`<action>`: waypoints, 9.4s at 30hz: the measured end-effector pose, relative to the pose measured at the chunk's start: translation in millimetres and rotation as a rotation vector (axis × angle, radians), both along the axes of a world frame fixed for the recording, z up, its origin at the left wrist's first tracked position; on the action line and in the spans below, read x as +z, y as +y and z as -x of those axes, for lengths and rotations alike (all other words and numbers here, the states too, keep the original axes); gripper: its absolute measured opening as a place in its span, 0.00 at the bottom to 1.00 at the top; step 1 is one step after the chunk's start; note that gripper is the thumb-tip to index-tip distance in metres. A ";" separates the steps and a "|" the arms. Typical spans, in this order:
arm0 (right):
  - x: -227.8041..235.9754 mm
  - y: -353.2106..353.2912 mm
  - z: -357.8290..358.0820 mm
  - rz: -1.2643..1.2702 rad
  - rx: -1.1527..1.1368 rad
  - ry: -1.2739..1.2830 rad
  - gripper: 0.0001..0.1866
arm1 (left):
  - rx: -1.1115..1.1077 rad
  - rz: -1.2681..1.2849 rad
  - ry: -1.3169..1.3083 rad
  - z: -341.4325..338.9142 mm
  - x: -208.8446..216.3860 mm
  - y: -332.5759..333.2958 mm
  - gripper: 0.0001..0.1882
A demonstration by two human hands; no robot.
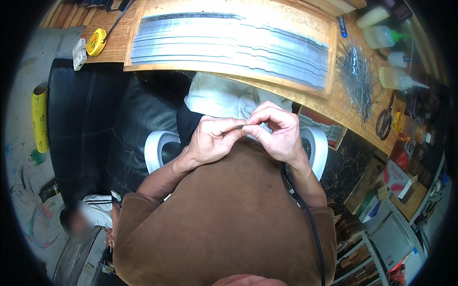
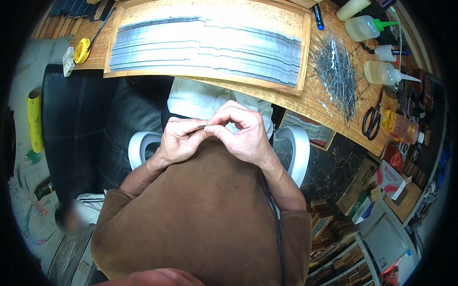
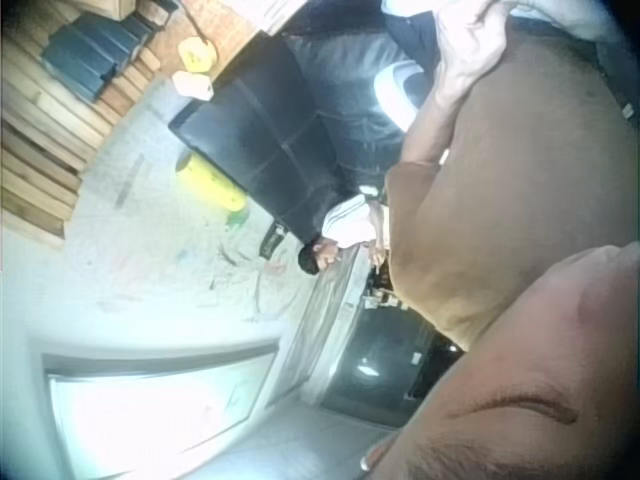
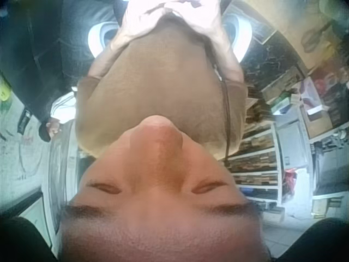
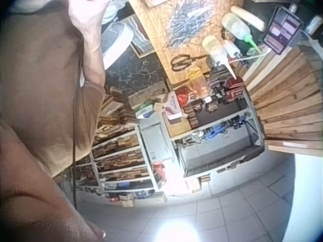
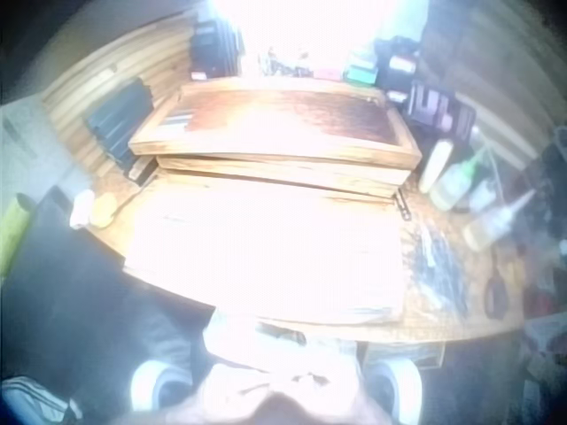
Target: The person repeatedly picks up small rectangular magnets and aligns them into a stack, occasionally wiping them with a white cloth. The person continues to add magnets to the stack and adjust their alignment by hand.
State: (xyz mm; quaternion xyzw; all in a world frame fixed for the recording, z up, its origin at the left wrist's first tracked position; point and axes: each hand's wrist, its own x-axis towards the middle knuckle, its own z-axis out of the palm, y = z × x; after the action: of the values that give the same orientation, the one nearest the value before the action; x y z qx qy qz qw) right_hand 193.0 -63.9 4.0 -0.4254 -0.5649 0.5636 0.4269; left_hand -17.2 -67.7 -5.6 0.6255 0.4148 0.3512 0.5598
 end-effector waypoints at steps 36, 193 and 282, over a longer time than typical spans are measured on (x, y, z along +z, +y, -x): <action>47.4 3.6 -25.7 -0.150 -0.189 -0.261 0.04 | 0.070 -0.016 -0.024 -7.3 10.5 7.1 0.08; -6.9 7.9 25.4 -0.027 0.039 -0.010 0.09 | 0.057 -0.005 0.005 11.2 -8.2 -4.8 0.06; 5.3 -15.9 29.6 -0.177 -0.182 -0.115 0.09 | -0.123 0.074 0.023 27.2 10.3 11.1 0.09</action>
State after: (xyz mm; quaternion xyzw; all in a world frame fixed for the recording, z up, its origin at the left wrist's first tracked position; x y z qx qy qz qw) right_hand 163.4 -79.8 9.3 -0.4672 -0.5951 0.4449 0.4792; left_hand -44.4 -56.5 4.6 0.6326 0.3947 0.2936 0.5982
